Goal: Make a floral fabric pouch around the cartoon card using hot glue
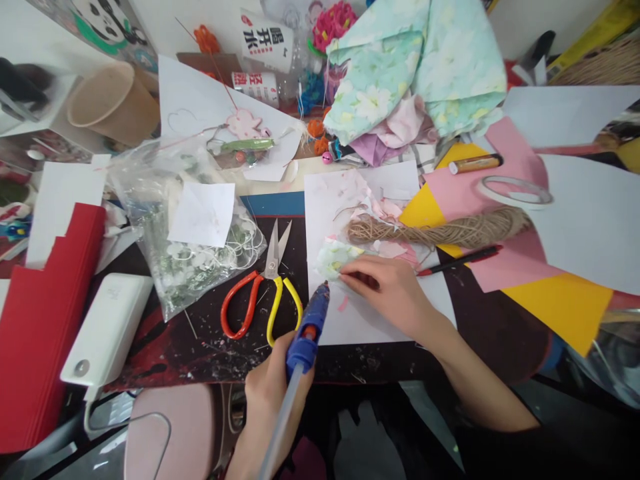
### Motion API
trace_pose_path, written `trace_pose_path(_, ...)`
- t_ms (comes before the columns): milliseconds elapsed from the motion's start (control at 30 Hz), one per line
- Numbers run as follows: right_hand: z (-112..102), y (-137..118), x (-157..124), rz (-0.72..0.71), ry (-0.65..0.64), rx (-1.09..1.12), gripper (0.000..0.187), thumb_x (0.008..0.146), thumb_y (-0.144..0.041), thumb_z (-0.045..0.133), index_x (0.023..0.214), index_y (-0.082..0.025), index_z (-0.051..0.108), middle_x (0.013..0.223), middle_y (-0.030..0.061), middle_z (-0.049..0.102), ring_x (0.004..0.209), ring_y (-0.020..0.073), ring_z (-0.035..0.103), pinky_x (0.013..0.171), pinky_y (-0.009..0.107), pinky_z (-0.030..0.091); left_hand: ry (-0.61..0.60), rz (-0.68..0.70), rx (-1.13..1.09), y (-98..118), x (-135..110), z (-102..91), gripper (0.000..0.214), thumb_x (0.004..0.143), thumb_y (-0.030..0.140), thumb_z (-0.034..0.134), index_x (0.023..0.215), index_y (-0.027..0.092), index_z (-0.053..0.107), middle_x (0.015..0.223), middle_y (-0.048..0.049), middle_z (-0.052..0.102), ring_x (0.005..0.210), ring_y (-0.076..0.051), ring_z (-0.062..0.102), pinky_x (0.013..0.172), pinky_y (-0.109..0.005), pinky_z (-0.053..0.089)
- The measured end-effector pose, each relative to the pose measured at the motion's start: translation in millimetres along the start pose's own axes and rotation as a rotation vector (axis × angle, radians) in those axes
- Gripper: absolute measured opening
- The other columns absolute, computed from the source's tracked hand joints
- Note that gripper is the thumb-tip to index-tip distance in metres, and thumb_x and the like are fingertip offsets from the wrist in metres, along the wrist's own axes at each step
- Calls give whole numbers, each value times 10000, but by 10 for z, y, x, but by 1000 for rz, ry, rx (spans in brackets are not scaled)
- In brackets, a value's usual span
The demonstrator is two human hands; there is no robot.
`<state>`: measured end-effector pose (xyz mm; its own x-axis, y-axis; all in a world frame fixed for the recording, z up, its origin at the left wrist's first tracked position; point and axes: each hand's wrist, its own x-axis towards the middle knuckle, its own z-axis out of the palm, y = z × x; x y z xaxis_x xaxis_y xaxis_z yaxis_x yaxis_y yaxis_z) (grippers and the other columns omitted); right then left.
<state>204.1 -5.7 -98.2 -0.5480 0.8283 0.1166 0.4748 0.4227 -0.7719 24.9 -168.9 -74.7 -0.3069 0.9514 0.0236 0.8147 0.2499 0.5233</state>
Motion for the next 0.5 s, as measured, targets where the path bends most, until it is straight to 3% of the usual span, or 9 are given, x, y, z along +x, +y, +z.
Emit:
trace_pose_path(100, 2, 5, 2, -9, 9, 9, 62, 914, -162, 680, 902, -170, 740, 818, 9, 734, 651, 125, 613, 608, 258, 407, -28, 61, 10, -1, 4, 17, 224, 931, 323, 528, 996, 180, 687, 524, 29, 625, 389, -135, 595, 448, -204, 445)
trace_pose_path(500, 16, 20, -14, -16, 15, -7, 63, 916, -163, 678, 903, -179, 738, 827, 5, 738, 672, 129, 629, 620, 262, 417, 17, 8, 2, 24, -86, 52, 220, 964, 314, 524, 1062, 180, 669, 629, 9, 685, 460, -141, 636, 537, -215, 490)
